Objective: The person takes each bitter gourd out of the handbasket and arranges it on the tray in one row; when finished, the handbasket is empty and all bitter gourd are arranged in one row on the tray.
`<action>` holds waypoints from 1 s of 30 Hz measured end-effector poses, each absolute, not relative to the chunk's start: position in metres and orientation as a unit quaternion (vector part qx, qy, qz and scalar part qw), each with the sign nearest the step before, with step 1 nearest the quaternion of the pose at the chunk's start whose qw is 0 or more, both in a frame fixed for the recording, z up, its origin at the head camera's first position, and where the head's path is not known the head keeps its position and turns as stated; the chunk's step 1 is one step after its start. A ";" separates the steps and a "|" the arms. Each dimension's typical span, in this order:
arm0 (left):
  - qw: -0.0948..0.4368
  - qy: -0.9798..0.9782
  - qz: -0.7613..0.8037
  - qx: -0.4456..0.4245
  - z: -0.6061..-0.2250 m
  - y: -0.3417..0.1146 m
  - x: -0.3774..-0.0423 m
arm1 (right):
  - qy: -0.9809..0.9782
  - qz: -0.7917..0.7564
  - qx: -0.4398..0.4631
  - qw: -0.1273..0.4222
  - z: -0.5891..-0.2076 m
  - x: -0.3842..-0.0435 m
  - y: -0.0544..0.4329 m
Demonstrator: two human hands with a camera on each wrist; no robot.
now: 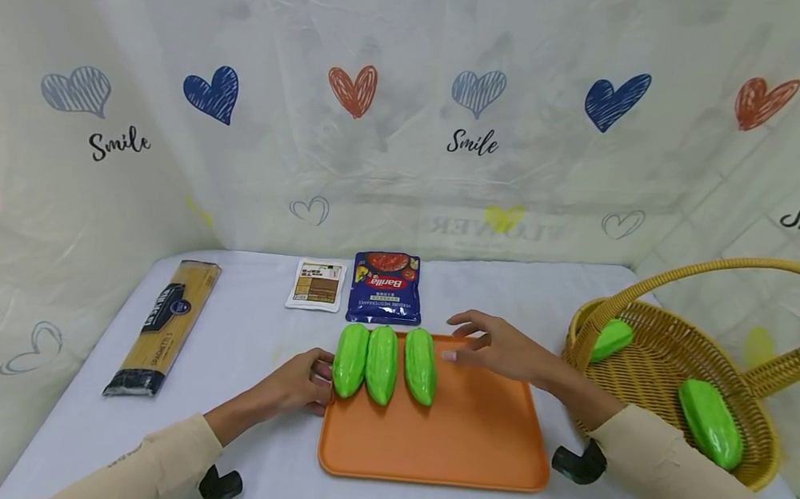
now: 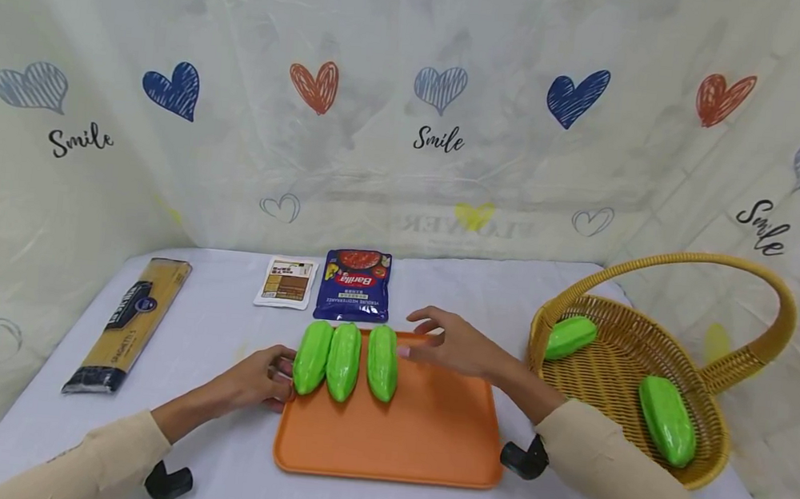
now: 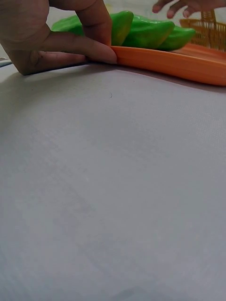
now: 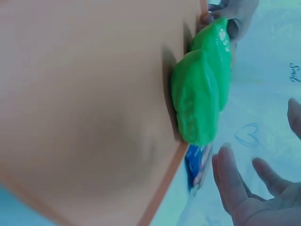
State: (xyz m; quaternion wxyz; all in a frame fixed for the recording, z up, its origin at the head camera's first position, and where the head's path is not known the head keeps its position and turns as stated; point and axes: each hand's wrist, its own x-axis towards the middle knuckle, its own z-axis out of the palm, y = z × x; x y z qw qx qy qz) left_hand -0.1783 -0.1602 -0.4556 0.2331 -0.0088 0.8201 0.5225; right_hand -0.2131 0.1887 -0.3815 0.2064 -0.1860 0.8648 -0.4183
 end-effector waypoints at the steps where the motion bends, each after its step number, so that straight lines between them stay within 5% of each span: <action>1: 0.233 0.819 0.524 -0.008 -0.456 -0.161 -0.178 | 0.865 -0.415 -0.193 0.205 -0.379 -0.211 0.192; 30: 0.234 0.810 0.538 0.006 -0.457 -0.161 -0.178 | 0.822 -0.420 -0.286 0.258 -0.353 -0.160 0.288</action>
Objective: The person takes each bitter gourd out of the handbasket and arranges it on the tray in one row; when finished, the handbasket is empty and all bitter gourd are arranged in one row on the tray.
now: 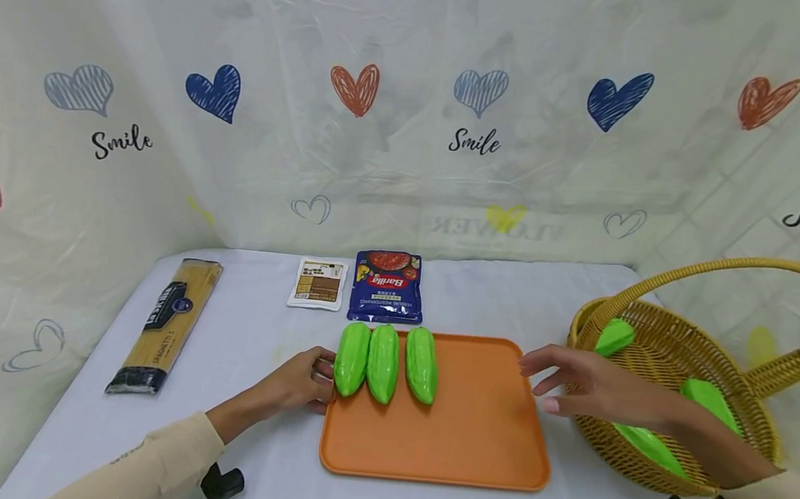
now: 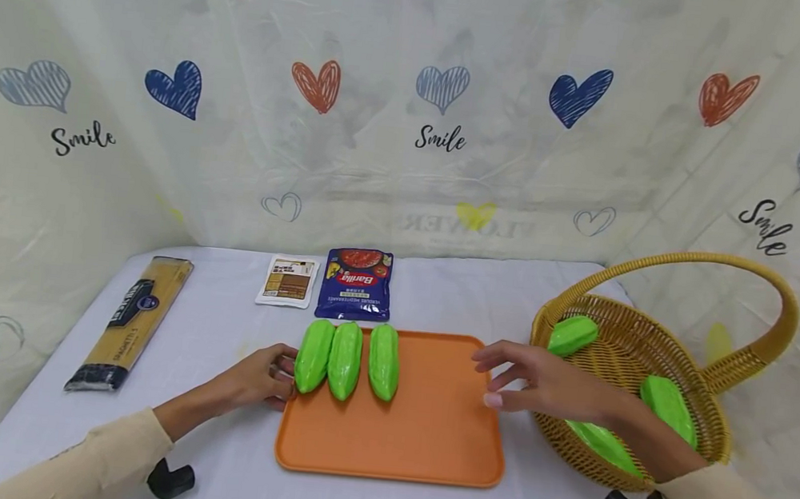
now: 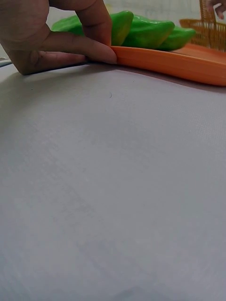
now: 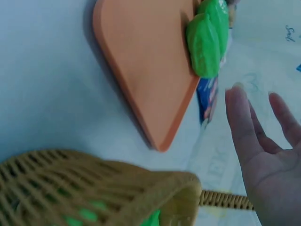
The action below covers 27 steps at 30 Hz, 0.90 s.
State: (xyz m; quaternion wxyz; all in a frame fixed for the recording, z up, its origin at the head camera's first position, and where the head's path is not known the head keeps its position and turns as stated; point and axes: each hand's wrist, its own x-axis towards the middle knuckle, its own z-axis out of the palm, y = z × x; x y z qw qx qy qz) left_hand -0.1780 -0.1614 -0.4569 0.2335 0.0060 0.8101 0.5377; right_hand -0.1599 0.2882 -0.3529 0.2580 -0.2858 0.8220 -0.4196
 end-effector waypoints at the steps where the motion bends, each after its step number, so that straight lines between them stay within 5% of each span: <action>1: 0.233 0.811 0.537 0.005 -0.457 -0.161 -0.178 | 0.821 -0.420 -0.287 0.261 -0.352 -0.159 0.292; 19: 0.234 0.820 0.522 -0.002 -0.457 -0.161 -0.181 | 0.796 -0.443 -0.231 0.341 -0.336 -0.164 0.375; 27: 0.233 0.821 0.521 -0.011 -0.458 -0.159 -0.181 | 0.859 -0.395 -0.166 0.281 -0.335 -0.182 0.398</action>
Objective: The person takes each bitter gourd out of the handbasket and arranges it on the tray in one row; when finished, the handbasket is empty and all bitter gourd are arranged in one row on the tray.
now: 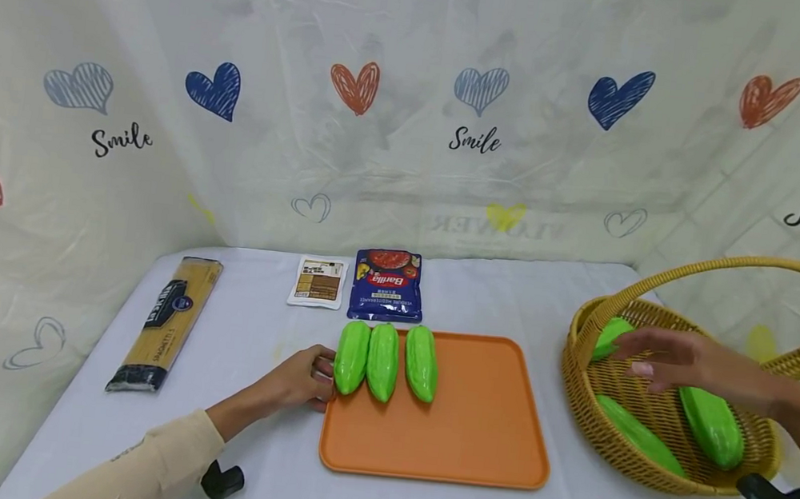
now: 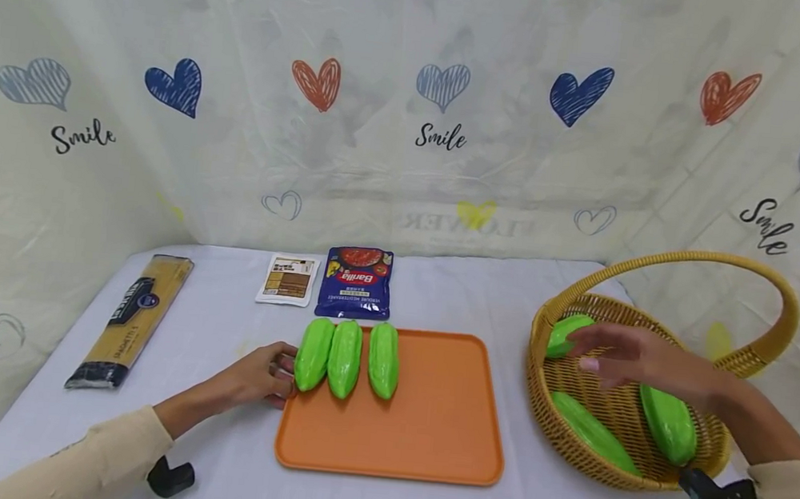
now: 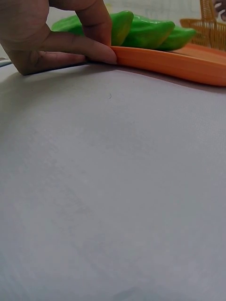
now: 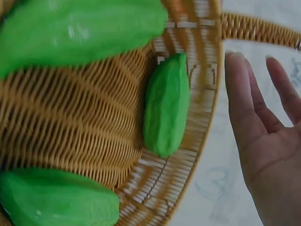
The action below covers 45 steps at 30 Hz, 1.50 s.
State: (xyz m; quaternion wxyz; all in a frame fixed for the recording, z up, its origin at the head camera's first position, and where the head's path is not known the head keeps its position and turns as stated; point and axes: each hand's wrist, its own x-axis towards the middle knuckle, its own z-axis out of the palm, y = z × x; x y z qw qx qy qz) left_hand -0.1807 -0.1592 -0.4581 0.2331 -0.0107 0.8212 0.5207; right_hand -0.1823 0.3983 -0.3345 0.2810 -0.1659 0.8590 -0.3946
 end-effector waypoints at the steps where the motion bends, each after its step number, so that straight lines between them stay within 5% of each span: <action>1: 0.233 0.822 0.520 -0.012 -0.458 -0.159 -0.181 | 0.867 -0.386 -0.155 0.274 -0.334 -0.185 0.400; 45: 0.237 0.820 0.521 -0.013 -0.457 -0.159 -0.180 | 0.871 -0.368 -0.093 0.313 -0.378 -0.251 0.418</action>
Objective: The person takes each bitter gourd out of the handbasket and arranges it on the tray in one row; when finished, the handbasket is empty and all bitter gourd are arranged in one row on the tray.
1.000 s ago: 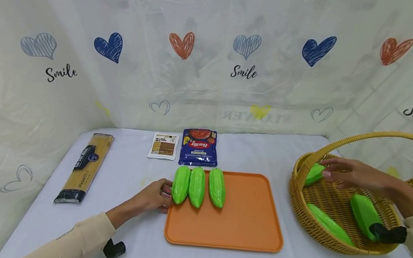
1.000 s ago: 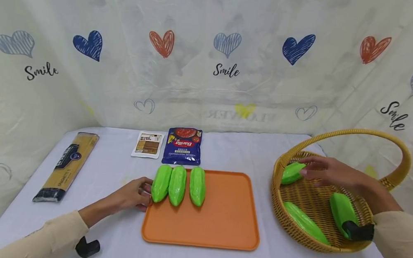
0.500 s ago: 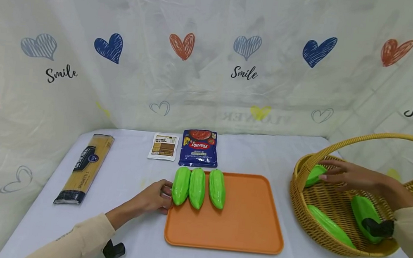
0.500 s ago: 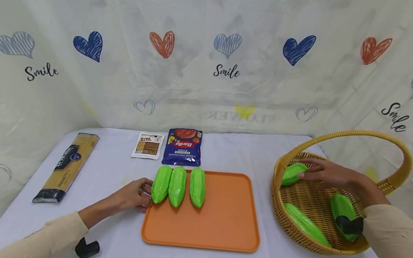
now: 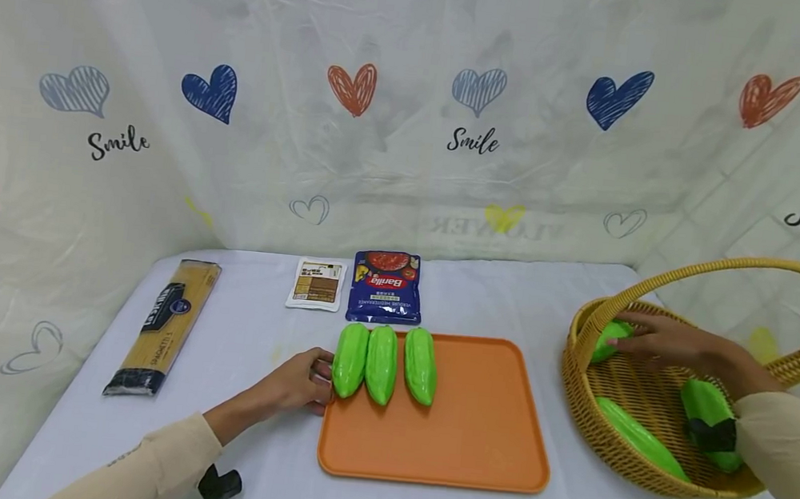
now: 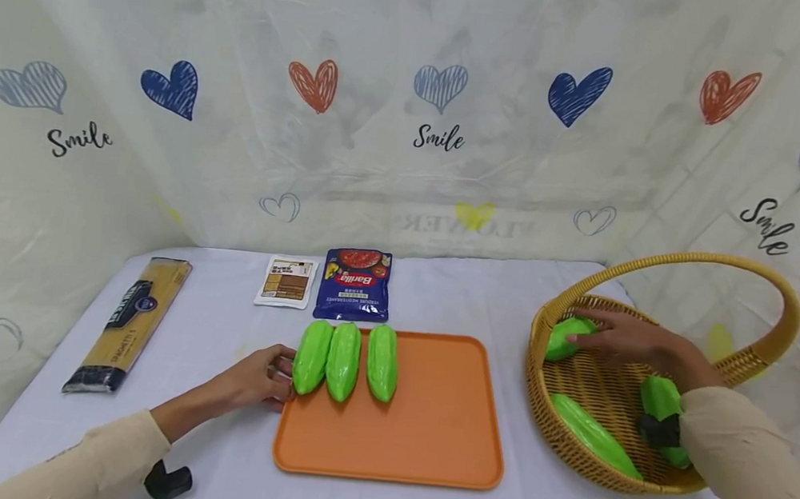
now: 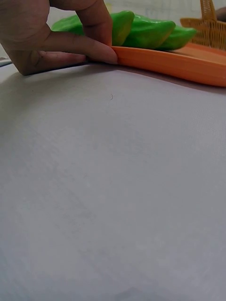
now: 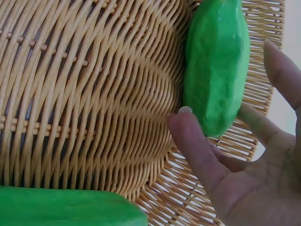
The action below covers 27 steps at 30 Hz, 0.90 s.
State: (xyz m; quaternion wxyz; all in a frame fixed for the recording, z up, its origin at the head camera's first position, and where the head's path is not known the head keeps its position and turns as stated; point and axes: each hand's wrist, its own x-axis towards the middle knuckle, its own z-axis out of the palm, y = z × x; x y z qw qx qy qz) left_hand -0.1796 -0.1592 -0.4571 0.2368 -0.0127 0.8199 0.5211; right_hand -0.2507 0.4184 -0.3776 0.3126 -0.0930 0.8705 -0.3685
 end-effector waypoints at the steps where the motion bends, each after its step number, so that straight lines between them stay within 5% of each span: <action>1: 0.236 0.820 0.521 -0.014 -0.457 -0.159 -0.180 | 0.874 -0.365 -0.091 0.307 -0.379 -0.251 0.418; 12: 0.236 0.822 0.518 -0.019 -0.459 -0.158 -0.181 | 0.901 -0.357 -0.076 0.235 -0.390 -0.255 0.409; 27: 0.234 0.818 0.526 -0.010 -0.458 -0.160 -0.180 | 0.913 -0.336 -0.076 0.217 -0.392 -0.254 0.403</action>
